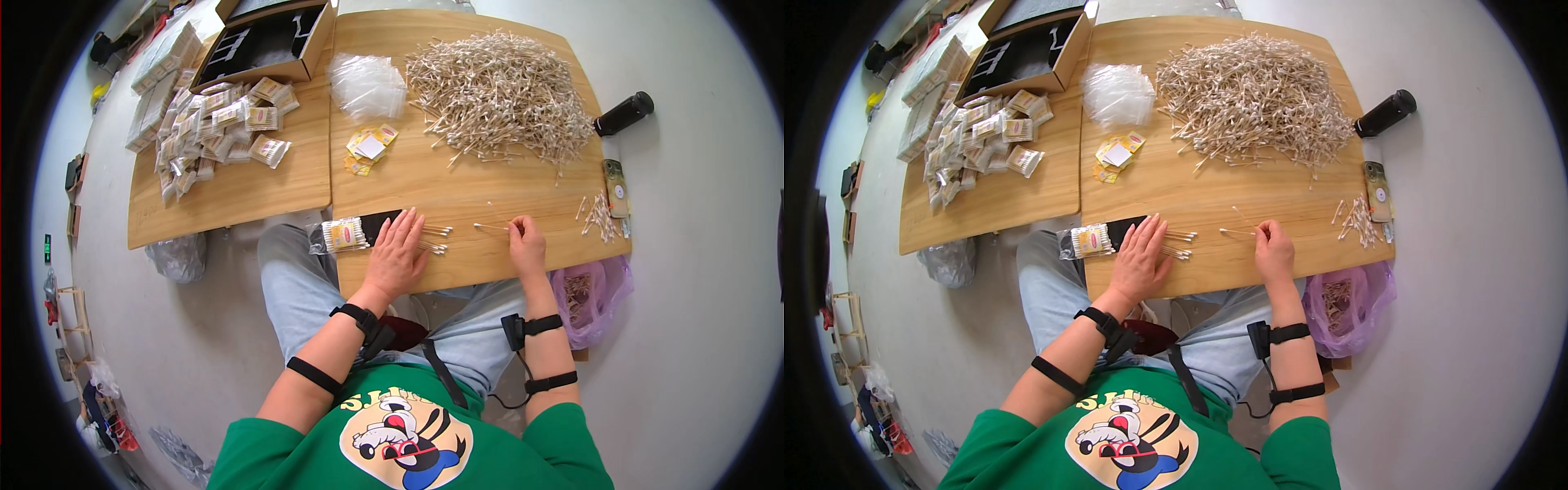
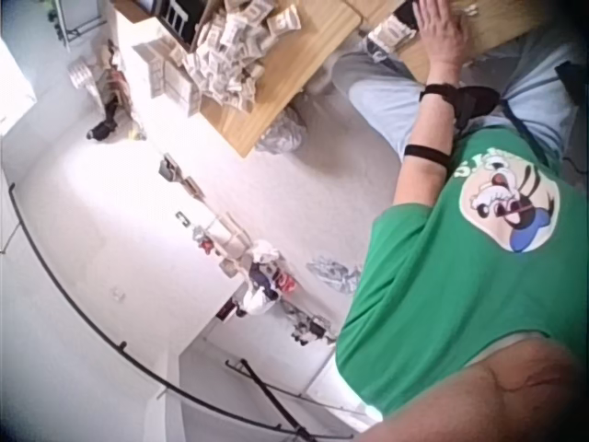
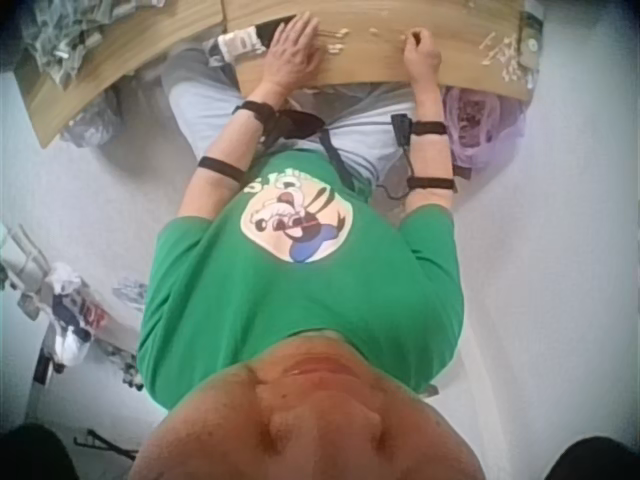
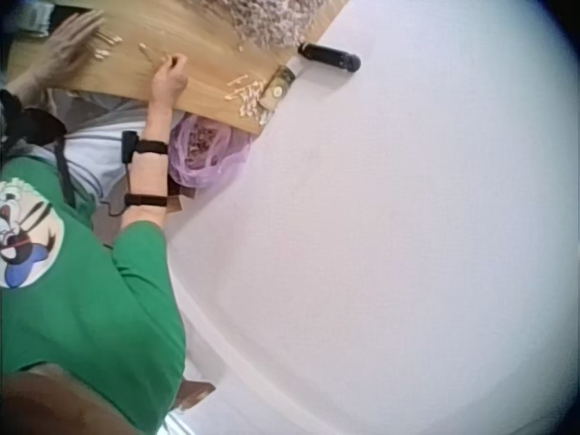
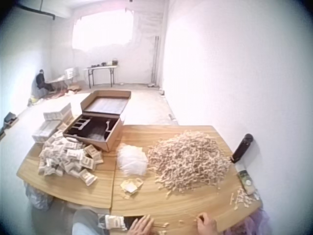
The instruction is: Packaging cotton swabs into small plastic bags.
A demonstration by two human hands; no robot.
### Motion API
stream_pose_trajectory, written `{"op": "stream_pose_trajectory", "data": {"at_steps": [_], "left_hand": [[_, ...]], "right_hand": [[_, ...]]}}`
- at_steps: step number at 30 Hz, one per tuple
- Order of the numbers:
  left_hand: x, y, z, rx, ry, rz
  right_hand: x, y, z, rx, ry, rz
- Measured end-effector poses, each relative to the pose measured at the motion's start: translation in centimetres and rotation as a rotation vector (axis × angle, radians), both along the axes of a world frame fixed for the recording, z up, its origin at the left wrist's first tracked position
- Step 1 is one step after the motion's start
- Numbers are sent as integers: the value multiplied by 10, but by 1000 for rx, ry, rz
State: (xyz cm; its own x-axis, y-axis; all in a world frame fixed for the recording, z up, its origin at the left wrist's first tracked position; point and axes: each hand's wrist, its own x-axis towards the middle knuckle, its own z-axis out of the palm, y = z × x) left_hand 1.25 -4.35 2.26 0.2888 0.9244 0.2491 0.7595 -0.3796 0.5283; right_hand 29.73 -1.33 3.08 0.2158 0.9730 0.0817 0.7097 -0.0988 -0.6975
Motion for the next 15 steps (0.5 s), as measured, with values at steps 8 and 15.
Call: {"op": "stream_pose_trajectory", "data": {"at_steps": [8, 15], "left_hand": [[4, -1, -5, 23, 195, -56], [2, -1, 0, 0, 130, -64]], "right_hand": [[1, 9, -12, -1, 178, -63], [15, 3, 2, 158, -303, 63]]}}
